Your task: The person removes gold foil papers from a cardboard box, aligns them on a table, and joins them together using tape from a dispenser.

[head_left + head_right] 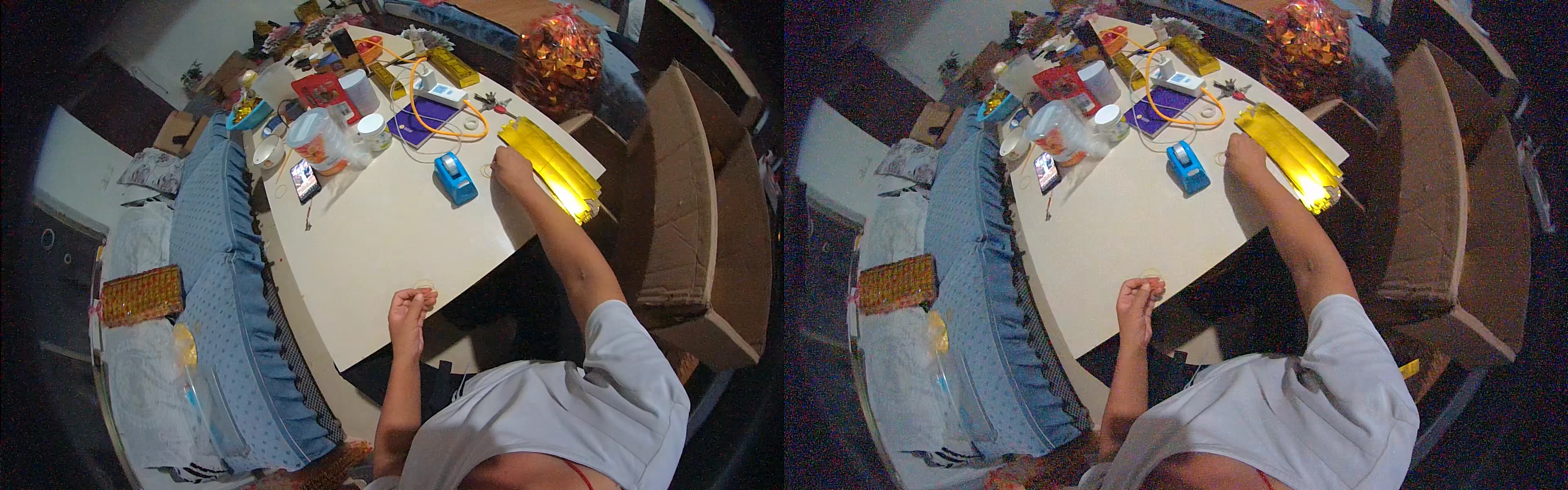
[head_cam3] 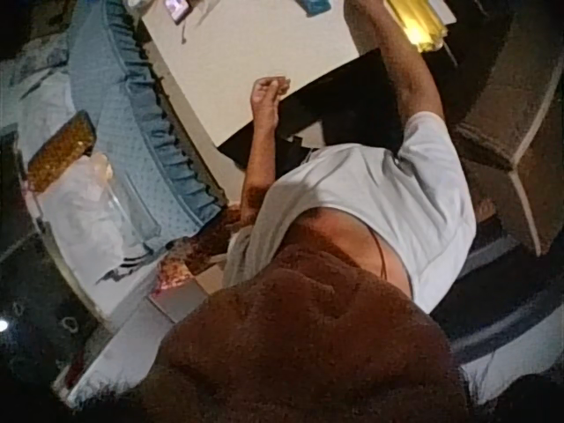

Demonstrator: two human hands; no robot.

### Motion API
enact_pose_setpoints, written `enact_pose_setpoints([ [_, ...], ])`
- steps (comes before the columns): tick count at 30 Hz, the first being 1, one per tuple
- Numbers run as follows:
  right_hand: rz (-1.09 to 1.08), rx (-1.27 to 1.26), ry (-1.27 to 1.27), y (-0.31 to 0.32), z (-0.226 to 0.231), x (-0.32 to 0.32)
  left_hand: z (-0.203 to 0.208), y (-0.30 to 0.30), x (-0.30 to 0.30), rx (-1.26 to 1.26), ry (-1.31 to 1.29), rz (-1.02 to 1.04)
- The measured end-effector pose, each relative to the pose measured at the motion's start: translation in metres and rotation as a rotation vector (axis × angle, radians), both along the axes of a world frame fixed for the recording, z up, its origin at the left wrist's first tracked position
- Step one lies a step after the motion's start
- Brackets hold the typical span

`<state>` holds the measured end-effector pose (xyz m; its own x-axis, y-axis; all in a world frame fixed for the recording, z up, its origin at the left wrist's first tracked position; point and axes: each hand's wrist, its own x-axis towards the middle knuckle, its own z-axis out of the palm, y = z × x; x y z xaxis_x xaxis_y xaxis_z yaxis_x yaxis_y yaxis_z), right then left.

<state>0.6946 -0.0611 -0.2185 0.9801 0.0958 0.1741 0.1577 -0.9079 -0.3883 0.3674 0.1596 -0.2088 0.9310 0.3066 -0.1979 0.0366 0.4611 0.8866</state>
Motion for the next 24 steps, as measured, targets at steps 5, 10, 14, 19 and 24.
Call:
enact_pose_setpoints([
  [5,0.025,-0.081,-0.073,-0.004,-0.004,0.000,-0.002,-0.004,0.004,-0.008,-0.014,-0.003],
  [10,0.124,0.183,-0.023,-0.002,0.041,-0.064,-0.001,0.001,0.000,-0.027,0.046,0.065],
  [14,0.424,0.554,0.090,-0.013,0.048,-0.104,0.013,-0.008,0.009,-0.054,0.125,0.114],
  [19,0.868,0.650,0.332,0.036,0.078,-0.176,0.017,-0.010,0.020,0.001,0.151,0.010],
  [24,0.888,0.619,0.419,0.065,0.066,-0.197,0.032,-0.016,0.016,0.021,0.149,-0.035],
])
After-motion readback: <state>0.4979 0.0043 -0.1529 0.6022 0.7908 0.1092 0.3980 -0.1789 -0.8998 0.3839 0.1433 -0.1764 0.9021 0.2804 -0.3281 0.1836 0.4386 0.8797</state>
